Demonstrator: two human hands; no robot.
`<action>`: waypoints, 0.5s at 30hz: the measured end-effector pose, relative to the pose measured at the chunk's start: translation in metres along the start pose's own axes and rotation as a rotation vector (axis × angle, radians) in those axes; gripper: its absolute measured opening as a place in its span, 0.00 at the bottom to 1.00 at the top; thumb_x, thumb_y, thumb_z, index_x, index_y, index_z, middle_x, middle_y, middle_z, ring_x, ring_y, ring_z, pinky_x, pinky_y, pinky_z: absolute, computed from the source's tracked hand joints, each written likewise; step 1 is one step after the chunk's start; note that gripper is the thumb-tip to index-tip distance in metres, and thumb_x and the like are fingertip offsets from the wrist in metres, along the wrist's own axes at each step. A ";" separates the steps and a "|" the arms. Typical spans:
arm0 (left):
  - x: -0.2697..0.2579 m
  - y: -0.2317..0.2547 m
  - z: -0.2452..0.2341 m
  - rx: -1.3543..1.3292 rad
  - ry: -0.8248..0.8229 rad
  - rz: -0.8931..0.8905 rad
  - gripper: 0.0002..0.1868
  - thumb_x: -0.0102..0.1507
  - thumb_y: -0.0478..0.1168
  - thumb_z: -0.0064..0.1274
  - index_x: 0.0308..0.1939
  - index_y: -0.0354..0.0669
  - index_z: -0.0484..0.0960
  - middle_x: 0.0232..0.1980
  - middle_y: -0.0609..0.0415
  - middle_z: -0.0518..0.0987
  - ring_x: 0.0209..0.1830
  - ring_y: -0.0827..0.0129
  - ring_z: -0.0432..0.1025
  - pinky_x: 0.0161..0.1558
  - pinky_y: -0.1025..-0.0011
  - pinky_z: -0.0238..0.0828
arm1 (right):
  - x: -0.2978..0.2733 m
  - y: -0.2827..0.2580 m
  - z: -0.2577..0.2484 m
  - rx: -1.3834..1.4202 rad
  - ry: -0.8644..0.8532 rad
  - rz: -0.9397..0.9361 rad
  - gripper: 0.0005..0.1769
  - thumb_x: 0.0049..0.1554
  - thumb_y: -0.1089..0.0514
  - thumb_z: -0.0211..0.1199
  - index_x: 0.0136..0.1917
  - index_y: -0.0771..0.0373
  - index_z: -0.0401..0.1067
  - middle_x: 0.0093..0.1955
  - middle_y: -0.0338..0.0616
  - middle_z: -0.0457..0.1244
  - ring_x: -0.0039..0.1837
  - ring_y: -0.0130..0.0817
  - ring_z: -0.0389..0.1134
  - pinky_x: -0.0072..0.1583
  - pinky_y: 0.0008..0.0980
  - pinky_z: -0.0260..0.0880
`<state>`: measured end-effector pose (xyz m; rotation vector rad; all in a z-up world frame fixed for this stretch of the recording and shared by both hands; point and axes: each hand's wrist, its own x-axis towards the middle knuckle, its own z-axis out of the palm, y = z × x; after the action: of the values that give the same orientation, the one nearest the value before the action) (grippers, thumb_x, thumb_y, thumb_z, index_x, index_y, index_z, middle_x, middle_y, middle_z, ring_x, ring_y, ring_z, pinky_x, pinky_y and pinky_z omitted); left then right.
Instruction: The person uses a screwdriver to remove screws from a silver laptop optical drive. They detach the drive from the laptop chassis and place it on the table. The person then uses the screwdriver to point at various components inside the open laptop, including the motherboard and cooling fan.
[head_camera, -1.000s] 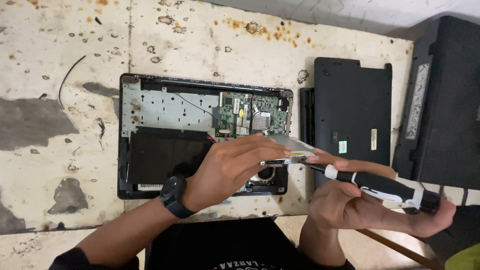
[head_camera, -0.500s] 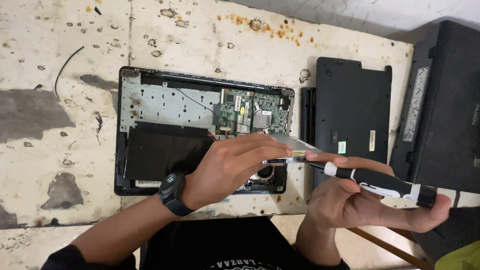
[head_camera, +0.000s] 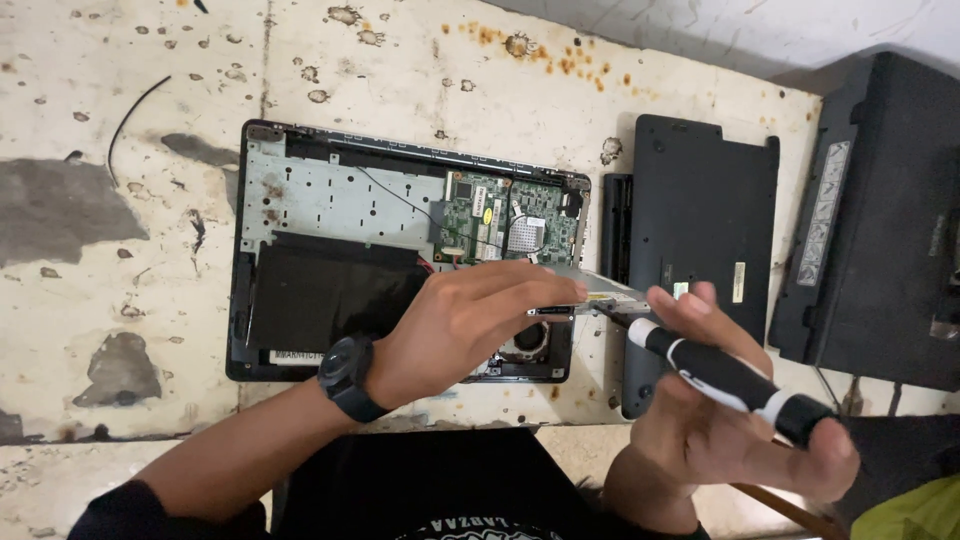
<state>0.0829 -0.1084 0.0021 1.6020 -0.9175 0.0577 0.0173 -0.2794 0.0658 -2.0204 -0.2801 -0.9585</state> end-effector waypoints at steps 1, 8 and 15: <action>-0.002 -0.002 0.001 0.031 0.005 -0.002 0.17 0.74 0.27 0.49 0.66 0.44 0.74 0.62 0.46 0.82 0.61 0.52 0.80 0.63 0.56 0.81 | 0.002 -0.001 0.000 0.012 -0.012 -0.028 0.38 0.65 0.70 0.44 0.78 0.35 0.43 0.52 0.89 0.57 0.43 0.75 0.69 0.54 0.65 0.75; -0.010 -0.007 0.007 0.052 0.004 -0.010 0.22 0.72 0.26 0.53 0.69 0.46 0.72 0.65 0.46 0.80 0.65 0.48 0.78 0.67 0.51 0.81 | 0.024 -0.010 0.008 -0.141 -0.024 -0.159 0.40 0.57 0.67 0.62 0.72 0.43 0.45 0.51 0.75 0.54 0.38 0.67 0.65 0.55 0.63 0.74; -0.008 -0.005 0.006 0.035 -0.003 0.005 0.20 0.74 0.26 0.50 0.68 0.46 0.72 0.64 0.46 0.81 0.63 0.49 0.80 0.62 0.54 0.82 | 0.022 -0.009 0.001 -0.007 -0.027 -0.114 0.40 0.60 0.84 0.52 0.73 0.47 0.47 0.37 0.70 0.58 0.40 0.72 0.68 0.49 0.65 0.78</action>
<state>0.0776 -0.1100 -0.0073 1.6325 -0.9271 0.0754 0.0281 -0.2763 0.0873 -2.0431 -0.4107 -1.0041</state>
